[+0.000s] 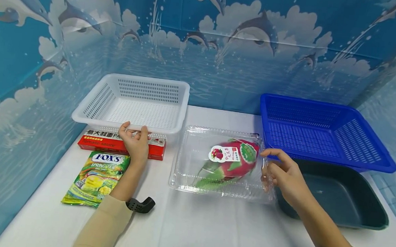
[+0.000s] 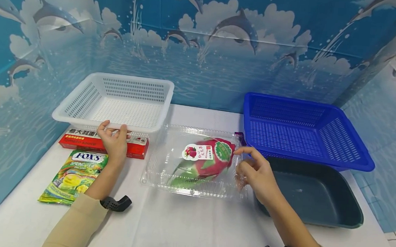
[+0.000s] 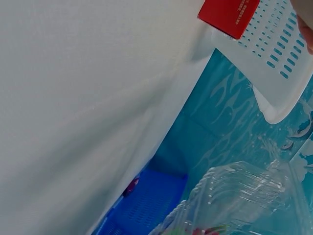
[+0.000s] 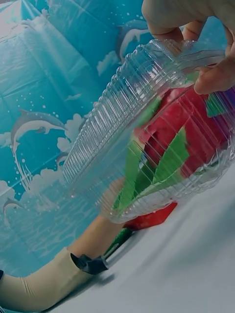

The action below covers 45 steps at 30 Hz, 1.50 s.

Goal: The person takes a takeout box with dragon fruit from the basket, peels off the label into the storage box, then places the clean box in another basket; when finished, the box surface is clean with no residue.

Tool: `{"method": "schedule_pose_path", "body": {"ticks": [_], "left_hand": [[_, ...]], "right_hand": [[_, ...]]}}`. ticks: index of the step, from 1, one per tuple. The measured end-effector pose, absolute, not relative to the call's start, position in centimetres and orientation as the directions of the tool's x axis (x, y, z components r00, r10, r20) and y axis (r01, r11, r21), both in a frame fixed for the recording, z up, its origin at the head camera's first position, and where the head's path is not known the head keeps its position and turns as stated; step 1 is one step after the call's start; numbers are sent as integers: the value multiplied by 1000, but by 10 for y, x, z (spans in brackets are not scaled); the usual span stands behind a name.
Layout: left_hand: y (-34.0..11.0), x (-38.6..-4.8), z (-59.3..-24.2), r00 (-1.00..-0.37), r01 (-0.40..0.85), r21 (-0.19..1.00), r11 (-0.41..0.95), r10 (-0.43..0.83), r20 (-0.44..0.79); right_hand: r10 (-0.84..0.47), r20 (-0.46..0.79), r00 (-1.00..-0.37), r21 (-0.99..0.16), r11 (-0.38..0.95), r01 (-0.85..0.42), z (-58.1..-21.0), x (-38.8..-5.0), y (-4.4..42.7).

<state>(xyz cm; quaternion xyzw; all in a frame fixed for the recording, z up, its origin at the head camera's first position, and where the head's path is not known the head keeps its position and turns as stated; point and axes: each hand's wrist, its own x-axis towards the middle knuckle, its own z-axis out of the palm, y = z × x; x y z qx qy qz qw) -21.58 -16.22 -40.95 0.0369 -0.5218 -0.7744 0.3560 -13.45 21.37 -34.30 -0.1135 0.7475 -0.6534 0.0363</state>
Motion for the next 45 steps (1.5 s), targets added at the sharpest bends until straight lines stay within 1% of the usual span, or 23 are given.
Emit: {"method": "schedule_pose_path", "body": {"ticks": [4,9,19,26,32,36,41,45], "left_hand": [[-166,-224,-420,-741,517,830,-209,-595,312],[-167,-229,-428,-734,512,835,-200,-607,305],[-166,-227,-426,-730,517,834,-195,-609,310],[-168,-229,-429,-730,514,837,-187,-608,313],[-167,-229,-429,-727,516,836,-185,-610,314],[-167,-229,-430,-730,520,832,-193,-606,316],[-168,-229,-429,-736,514,835,-199,-602,310],[-167,-228,-427,-738,488,852,-189,-610,287]], "right_hand": [[-207,117,-971,-983,115,-143,-358,-129,214],[-190,105,-976,-985,115,-128,-375,-125,212],[-148,53,-988,-988,133,-73,-396,-120,207],[-181,76,-981,-990,103,-96,-402,-123,206],[-160,62,-985,-986,144,-85,-407,-122,206],[-156,83,-984,-976,189,-113,-409,-122,206],[-212,118,-970,-959,230,-167,-408,-122,208],[-268,112,-957,-941,280,-188,-405,-122,210]]}}
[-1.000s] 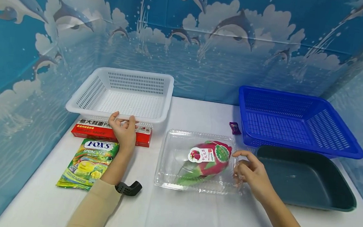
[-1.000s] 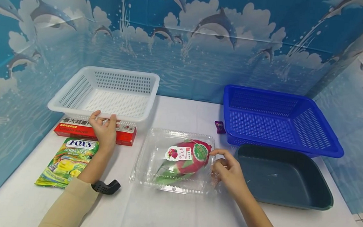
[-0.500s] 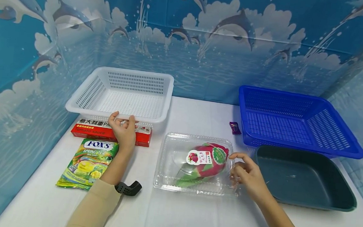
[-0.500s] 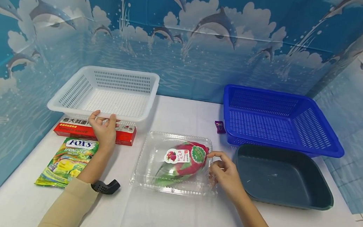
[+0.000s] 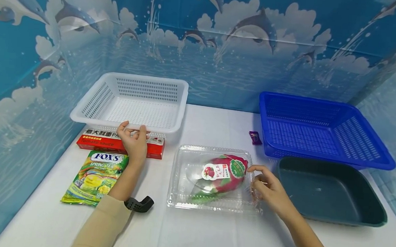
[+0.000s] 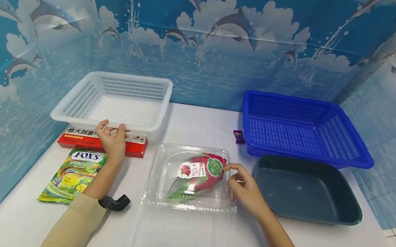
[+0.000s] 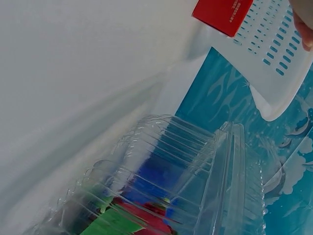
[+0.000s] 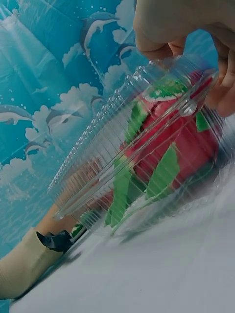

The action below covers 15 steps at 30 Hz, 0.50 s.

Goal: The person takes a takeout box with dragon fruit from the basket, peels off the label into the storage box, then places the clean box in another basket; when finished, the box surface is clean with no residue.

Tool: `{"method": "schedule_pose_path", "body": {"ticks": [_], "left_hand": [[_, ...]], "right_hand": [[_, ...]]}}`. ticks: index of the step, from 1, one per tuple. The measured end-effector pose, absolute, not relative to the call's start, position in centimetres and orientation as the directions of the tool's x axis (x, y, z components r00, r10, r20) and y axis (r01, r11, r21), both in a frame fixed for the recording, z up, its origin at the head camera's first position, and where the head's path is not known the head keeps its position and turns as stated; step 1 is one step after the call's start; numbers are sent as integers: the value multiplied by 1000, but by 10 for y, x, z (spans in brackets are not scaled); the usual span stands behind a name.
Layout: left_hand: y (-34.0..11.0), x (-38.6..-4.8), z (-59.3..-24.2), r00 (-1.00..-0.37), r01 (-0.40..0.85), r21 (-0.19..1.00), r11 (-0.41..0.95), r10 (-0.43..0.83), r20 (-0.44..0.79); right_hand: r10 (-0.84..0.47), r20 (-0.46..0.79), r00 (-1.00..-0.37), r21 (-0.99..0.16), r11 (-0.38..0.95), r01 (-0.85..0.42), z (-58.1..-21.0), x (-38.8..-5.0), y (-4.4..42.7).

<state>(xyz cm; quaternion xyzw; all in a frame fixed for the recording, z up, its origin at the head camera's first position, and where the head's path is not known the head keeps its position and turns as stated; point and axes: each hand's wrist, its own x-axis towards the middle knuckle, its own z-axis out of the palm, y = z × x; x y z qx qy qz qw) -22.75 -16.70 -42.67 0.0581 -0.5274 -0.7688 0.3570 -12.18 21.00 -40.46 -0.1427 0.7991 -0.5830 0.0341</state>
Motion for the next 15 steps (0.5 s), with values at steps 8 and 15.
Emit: {"method": "schedule_pose_path", "body": {"ticks": [8,15], "left_hand": [[-165,-225,-424,-728,459,878,-137,-624,283],[-164,-221,-426,-743,421,901,-106,-609,276]], "right_hand": [[-230,-38,-972,-895,441,-69,-393,-115,207],[-156,-65,-986,-792,609,-44,-384,-108,204]]}}
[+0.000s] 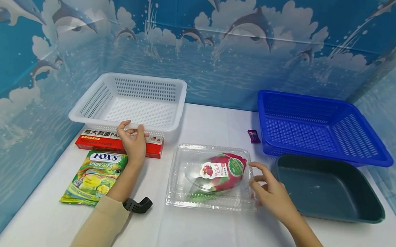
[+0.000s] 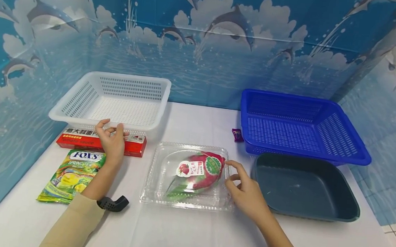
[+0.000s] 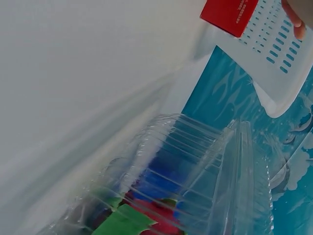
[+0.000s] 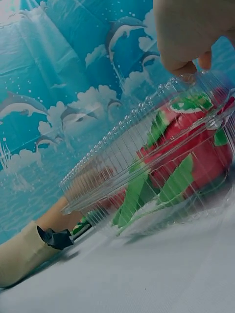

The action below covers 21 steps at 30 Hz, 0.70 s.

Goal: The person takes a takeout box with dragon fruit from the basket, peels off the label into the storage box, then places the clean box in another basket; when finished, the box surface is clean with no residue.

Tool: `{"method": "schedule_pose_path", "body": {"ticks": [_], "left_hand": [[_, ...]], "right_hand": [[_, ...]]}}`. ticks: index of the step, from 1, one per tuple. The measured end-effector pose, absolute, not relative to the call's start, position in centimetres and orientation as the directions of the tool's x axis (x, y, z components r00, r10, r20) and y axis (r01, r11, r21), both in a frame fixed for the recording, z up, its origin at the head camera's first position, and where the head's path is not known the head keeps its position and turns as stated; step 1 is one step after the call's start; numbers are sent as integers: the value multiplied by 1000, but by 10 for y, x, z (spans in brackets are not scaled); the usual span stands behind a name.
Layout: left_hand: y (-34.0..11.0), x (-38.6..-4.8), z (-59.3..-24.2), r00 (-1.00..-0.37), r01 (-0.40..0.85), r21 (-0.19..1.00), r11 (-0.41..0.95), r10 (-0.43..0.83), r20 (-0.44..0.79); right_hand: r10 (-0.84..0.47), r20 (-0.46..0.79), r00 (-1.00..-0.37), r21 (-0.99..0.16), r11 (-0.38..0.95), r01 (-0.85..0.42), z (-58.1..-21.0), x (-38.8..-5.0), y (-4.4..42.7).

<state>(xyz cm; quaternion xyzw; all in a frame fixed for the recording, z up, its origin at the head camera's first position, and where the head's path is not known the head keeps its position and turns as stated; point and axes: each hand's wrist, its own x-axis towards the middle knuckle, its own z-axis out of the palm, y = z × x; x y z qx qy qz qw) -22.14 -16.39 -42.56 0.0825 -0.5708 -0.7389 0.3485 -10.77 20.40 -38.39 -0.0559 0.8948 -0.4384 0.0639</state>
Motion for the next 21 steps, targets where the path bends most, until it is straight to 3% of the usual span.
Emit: {"method": "schedule_pose_path", "body": {"ticks": [7,15,21], "left_hand": [[-151,-201,-429,-797,360,930,-73,-543,266],[-137,-175,-428,-944,180,982,-56,-290,157],[-137,-153,-427,-991,88,963,255,-72,110]], "right_hand": [[-131,138,-982,-661,726,-190,-380,-104,202],[-98,375,-922,-597,735,-322,-374,-113,182],[-222,353,-909,-581,709,-399,-368,-126,164]]}}
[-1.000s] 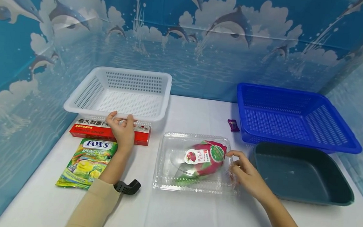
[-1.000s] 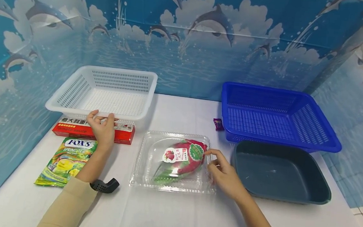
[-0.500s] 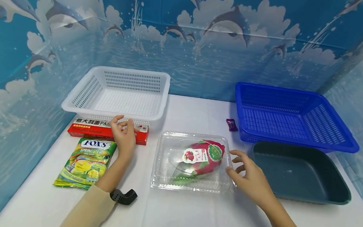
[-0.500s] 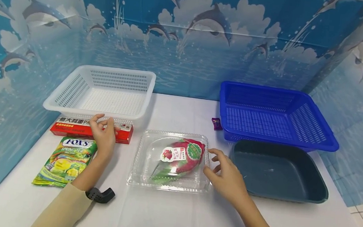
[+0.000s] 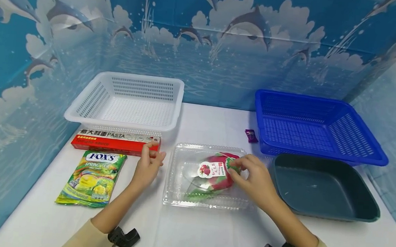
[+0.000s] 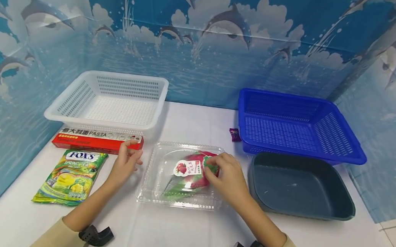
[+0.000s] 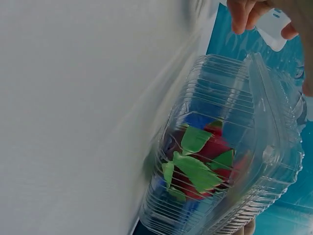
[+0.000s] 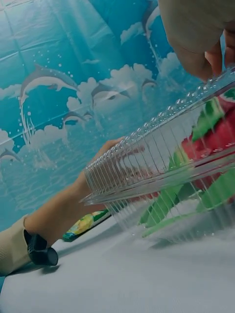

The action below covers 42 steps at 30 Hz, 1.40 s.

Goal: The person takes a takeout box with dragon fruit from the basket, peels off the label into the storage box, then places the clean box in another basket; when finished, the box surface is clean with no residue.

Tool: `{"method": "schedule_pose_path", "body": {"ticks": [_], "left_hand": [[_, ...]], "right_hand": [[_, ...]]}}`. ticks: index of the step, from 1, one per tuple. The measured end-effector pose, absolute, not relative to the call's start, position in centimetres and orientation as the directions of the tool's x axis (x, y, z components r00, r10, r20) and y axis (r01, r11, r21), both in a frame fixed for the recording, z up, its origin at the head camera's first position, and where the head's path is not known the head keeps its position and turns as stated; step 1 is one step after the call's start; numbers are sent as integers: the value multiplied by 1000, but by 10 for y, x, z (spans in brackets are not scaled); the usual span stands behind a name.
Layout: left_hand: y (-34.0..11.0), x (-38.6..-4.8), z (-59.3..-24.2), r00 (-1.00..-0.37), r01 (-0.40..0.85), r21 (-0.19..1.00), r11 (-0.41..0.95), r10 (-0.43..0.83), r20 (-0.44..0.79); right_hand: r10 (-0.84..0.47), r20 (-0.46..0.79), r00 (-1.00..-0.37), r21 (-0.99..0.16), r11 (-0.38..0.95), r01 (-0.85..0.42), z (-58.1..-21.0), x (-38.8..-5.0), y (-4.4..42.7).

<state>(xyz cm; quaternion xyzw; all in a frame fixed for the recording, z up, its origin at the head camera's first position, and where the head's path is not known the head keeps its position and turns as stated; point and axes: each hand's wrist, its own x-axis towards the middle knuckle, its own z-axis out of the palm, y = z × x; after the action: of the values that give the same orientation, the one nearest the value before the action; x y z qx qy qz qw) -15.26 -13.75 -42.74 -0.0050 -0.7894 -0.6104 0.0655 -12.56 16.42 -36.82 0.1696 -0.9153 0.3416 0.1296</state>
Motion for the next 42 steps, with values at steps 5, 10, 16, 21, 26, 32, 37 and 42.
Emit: {"method": "schedule_pose_path", "body": {"ticks": [5,10,16,21,26,32,37,42], "left_hand": [[-142,-138,-430,-984,133,947,293,153,91],[-142,-134,-432,-953,142,970,197,293,80],[-141,-133,-437,-920,197,975,103,364,147],[-141,-132,-439,-915,231,970,76,357,190],[-140,-132,-439,-913,229,972,54,359,196],[-140,-133,-439,-910,212,977,25,370,188],[-140,-133,-437,-909,195,981,-7,373,184],[-140,-133,-437,-908,200,980,-18,372,192]], "right_hand": [[-259,319,-912,-547,735,-400,-366,-136,152],[-263,283,-922,-515,770,-377,-365,-141,144],[-239,234,-943,-506,798,-327,-364,-141,138],[-231,197,-953,-539,786,-302,-362,-141,134],[-214,153,-965,-630,731,-262,-360,-141,131],[-201,206,-958,-669,685,-287,-361,-140,128],[-172,260,-950,-674,672,-307,-362,-139,126],[-137,289,-947,-716,626,-309,-361,-137,125]]}}
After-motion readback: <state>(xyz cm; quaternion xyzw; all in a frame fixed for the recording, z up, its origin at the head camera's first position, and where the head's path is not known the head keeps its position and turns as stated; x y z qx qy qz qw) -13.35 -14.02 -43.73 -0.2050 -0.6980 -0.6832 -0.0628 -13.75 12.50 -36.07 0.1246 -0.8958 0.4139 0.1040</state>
